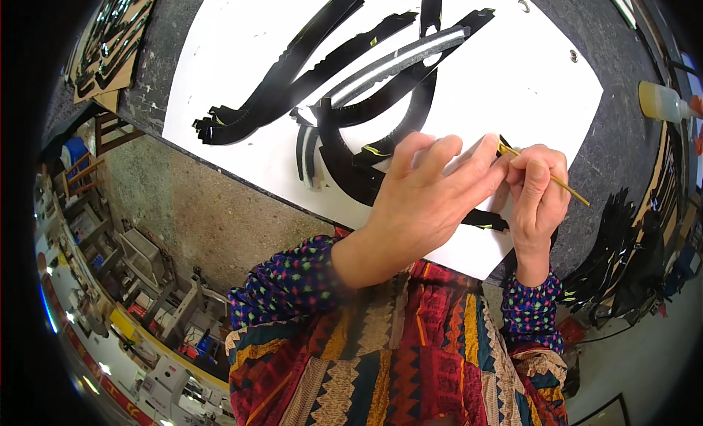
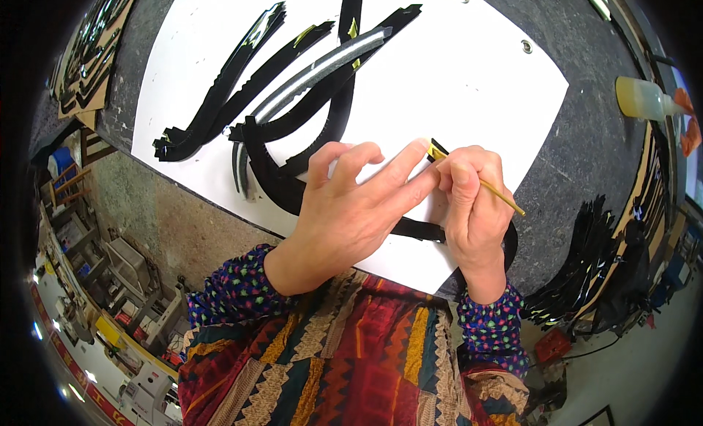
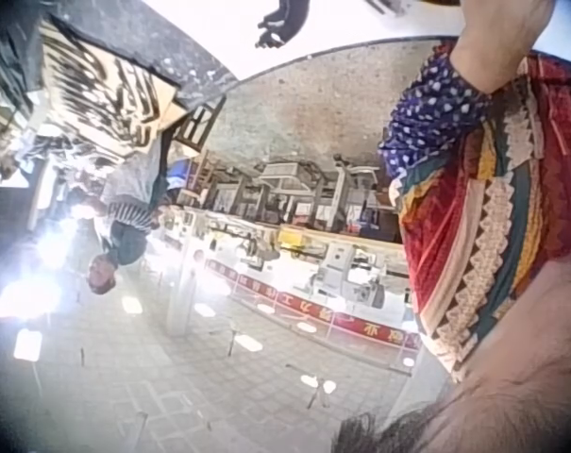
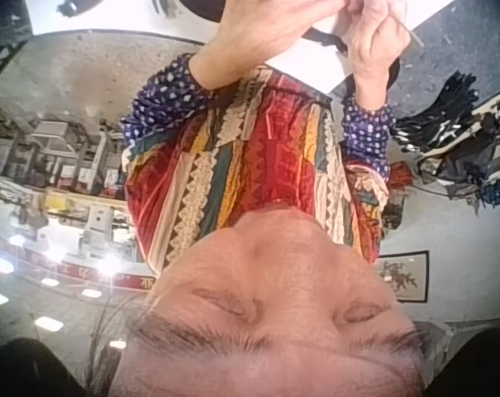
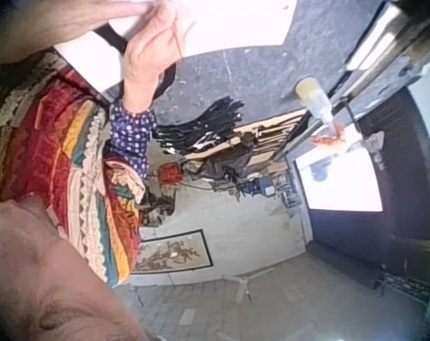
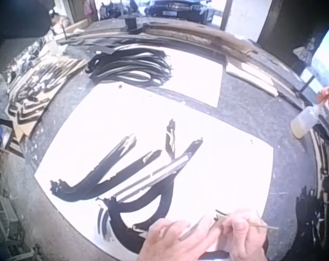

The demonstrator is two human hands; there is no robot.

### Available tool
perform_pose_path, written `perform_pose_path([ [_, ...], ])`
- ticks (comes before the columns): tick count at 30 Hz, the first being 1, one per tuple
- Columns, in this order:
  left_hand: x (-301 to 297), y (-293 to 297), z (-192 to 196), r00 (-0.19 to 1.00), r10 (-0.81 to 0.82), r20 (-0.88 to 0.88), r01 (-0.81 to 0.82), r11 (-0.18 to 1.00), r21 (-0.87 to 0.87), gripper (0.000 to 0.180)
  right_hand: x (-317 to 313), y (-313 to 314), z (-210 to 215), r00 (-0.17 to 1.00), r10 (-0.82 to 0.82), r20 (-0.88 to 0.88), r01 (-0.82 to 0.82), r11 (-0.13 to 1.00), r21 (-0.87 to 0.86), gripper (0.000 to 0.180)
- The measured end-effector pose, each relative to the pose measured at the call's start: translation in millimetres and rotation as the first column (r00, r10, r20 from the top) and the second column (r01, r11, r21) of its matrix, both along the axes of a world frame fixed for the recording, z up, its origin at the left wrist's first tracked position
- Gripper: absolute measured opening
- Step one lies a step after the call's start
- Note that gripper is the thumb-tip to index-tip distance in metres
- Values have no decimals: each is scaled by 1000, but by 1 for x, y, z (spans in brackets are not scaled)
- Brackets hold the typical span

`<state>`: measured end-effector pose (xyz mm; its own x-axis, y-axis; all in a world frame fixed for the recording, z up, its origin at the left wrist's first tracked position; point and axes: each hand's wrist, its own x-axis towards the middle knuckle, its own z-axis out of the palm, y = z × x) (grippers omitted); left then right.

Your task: The recorder is applying glue to the ends of black shoe components using a small brush on a workbench.

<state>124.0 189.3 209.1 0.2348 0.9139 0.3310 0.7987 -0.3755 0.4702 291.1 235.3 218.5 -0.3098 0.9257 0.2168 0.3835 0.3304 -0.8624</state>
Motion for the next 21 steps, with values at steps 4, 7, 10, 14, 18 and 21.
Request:
perform_pose_path([
  [4, -1, -1, 1, 1000, 2, -14, -2, 1000, 1, 36, 7, -1, 7, 998, 6, 57, -5, 1000, -26, 31],
  [7, -1, -1, -1, 999, 10, -33, -10, 1000, 17, 42, 15, -8, 13, 990, -141, -10, 140, 989, -52, 18],
  [10, -3, 0, 0, 998, 0, -55, 1, 1000, 18, 44, 19, -7, 21, 905, -101, 414, 23, 982, 189, 12],
  [14, -4, 1, 1, 995, -23, -100, 27, 999, 37, 46, 22, -12, 16, 908, -117, 403, -4, 958, 288, 25],
  [18, -7, 1, 2, 999, -20, -37, 20, 1000, 3, 50, 21, -13, 15, 933, -137, 332, 90, 984, 152, 25],
  [21, -7, -1, 1, 997, -43, -58, 42, 999, -8, 54, 20, -13, 14, 945, -155, 288, 117, 982, 146, 23],
])
